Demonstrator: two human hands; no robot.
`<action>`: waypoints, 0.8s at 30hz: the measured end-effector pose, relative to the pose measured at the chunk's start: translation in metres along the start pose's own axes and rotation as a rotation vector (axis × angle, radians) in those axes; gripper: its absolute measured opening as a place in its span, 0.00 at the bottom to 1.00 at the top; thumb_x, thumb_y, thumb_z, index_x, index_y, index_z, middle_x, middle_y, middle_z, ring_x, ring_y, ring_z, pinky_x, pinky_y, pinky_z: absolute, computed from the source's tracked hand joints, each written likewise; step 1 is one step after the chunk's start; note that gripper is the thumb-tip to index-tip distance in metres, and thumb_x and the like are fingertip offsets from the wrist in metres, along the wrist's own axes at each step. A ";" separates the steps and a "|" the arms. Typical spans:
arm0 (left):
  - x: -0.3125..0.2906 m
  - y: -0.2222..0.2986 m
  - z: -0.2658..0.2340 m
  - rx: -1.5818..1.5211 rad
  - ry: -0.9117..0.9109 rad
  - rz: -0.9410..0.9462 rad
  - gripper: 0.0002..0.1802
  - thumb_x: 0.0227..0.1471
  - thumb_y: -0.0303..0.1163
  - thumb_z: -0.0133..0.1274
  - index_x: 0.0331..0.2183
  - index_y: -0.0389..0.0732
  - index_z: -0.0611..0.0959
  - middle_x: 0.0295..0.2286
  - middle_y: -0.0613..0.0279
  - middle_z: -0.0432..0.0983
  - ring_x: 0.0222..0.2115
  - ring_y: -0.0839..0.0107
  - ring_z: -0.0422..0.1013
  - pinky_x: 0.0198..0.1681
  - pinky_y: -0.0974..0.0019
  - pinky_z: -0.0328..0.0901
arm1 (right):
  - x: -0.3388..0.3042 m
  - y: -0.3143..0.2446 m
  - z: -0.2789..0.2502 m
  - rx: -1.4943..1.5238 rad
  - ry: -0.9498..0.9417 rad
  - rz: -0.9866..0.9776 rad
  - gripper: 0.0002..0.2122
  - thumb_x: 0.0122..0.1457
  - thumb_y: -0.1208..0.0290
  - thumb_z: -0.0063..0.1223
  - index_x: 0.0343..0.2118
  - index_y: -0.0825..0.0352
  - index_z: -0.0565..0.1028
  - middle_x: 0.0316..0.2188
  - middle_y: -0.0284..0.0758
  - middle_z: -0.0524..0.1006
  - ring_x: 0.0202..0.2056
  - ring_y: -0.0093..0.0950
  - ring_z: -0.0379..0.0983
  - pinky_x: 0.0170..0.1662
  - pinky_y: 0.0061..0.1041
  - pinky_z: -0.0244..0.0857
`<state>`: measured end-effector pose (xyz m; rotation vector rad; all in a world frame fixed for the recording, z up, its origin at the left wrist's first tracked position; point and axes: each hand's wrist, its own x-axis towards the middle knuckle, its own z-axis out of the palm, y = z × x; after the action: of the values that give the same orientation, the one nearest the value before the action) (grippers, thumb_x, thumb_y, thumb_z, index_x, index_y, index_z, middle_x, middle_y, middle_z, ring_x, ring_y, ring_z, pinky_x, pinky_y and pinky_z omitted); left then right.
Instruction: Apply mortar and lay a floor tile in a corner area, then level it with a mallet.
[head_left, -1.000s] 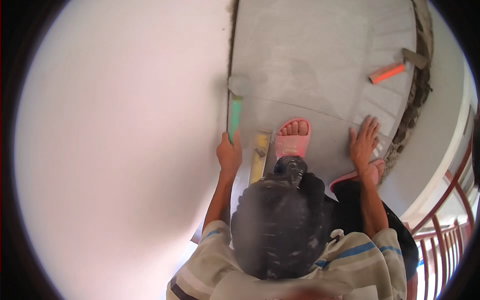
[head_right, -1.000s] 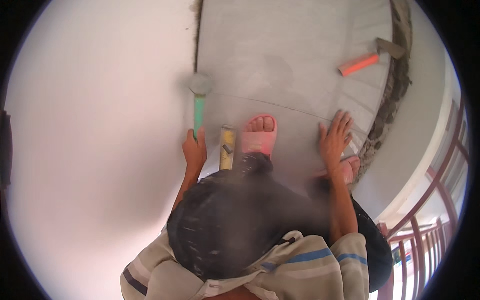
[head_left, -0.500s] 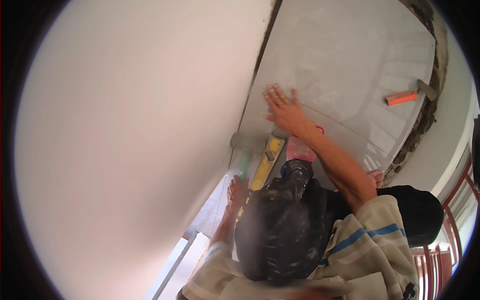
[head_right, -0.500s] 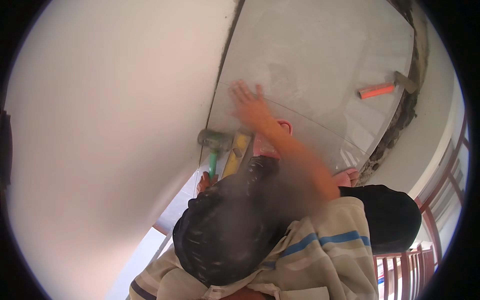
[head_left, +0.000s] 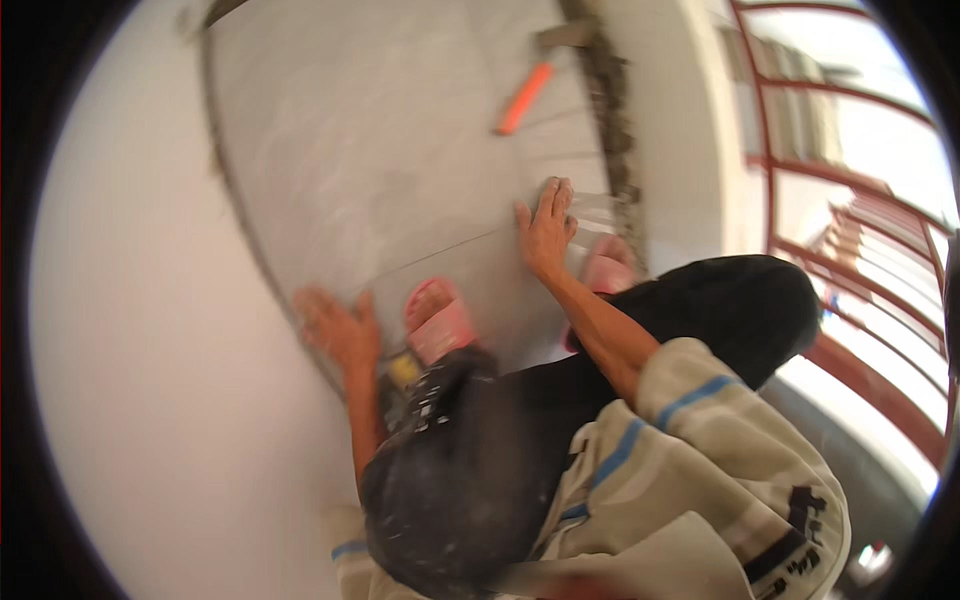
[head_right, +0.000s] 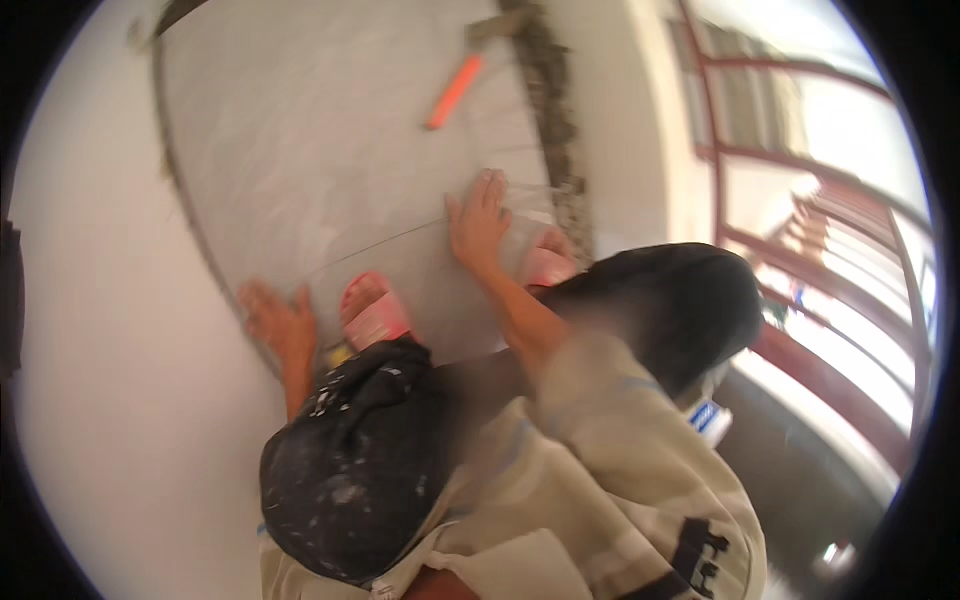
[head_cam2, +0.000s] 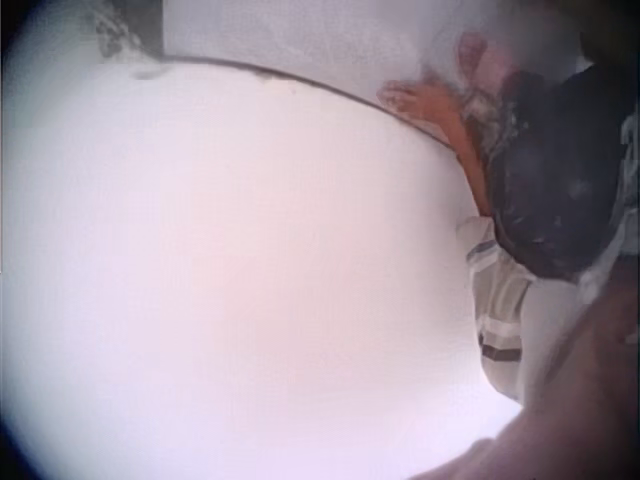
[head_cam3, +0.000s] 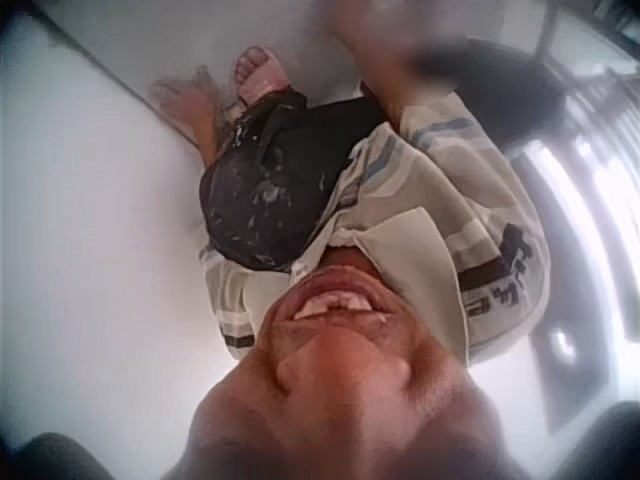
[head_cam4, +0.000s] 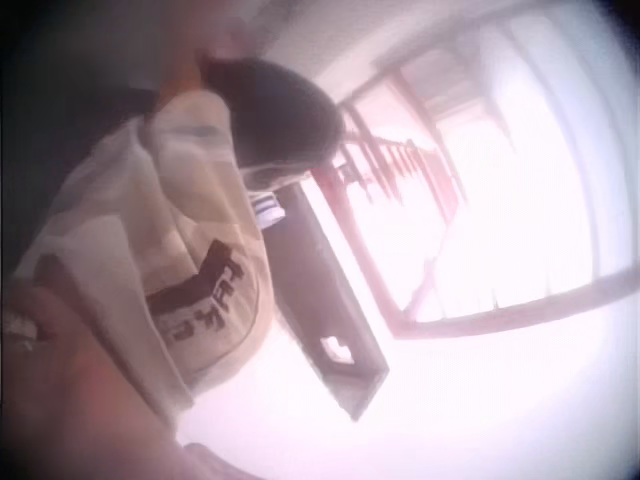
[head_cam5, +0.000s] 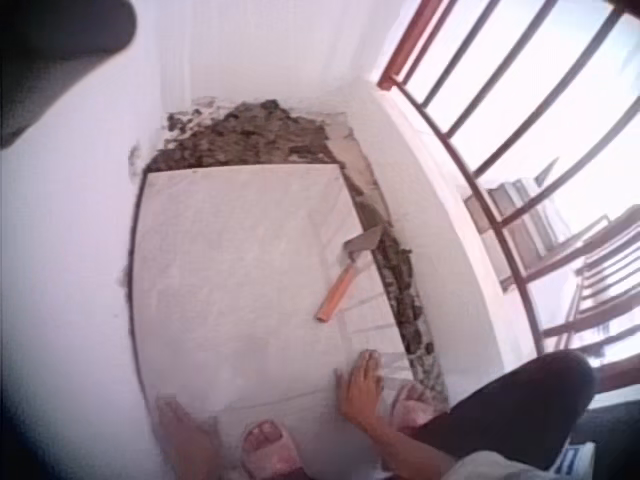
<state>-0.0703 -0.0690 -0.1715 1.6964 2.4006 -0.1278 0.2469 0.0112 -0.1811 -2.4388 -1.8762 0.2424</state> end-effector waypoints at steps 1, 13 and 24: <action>-0.002 0.013 0.003 0.059 0.019 -0.001 0.50 0.57 0.62 0.41 0.63 0.30 0.50 0.65 0.40 0.40 0.66 0.50 0.40 0.63 0.42 0.41 | 0.010 0.037 -0.006 0.024 0.046 0.183 0.32 0.59 0.59 0.54 0.62 0.70 0.58 0.64 0.47 0.55 0.64 0.44 0.51 0.62 0.45 0.47; -0.017 0.026 0.019 0.059 0.040 -0.104 0.54 0.56 0.68 0.35 0.64 0.30 0.47 0.65 0.41 0.39 0.66 0.50 0.39 0.61 0.41 0.43 | 0.040 0.139 -0.026 0.493 0.202 0.451 0.34 0.38 0.60 0.73 0.49 0.73 0.74 0.51 0.50 0.72 0.54 0.43 0.67 0.57 0.34 0.60; -0.008 0.039 0.006 0.050 0.076 -0.146 0.55 0.55 0.69 0.34 0.64 0.30 0.47 0.65 0.43 0.39 0.66 0.51 0.39 0.61 0.38 0.43 | 0.057 0.129 -0.045 0.452 0.163 0.479 0.31 0.40 0.62 0.72 0.49 0.70 0.75 0.48 0.46 0.75 0.51 0.38 0.71 0.55 0.32 0.63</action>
<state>-0.0303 -0.0642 -0.1743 1.5723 2.5981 -0.1486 0.3913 0.0349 -0.1594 -2.4404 -1.0116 0.4178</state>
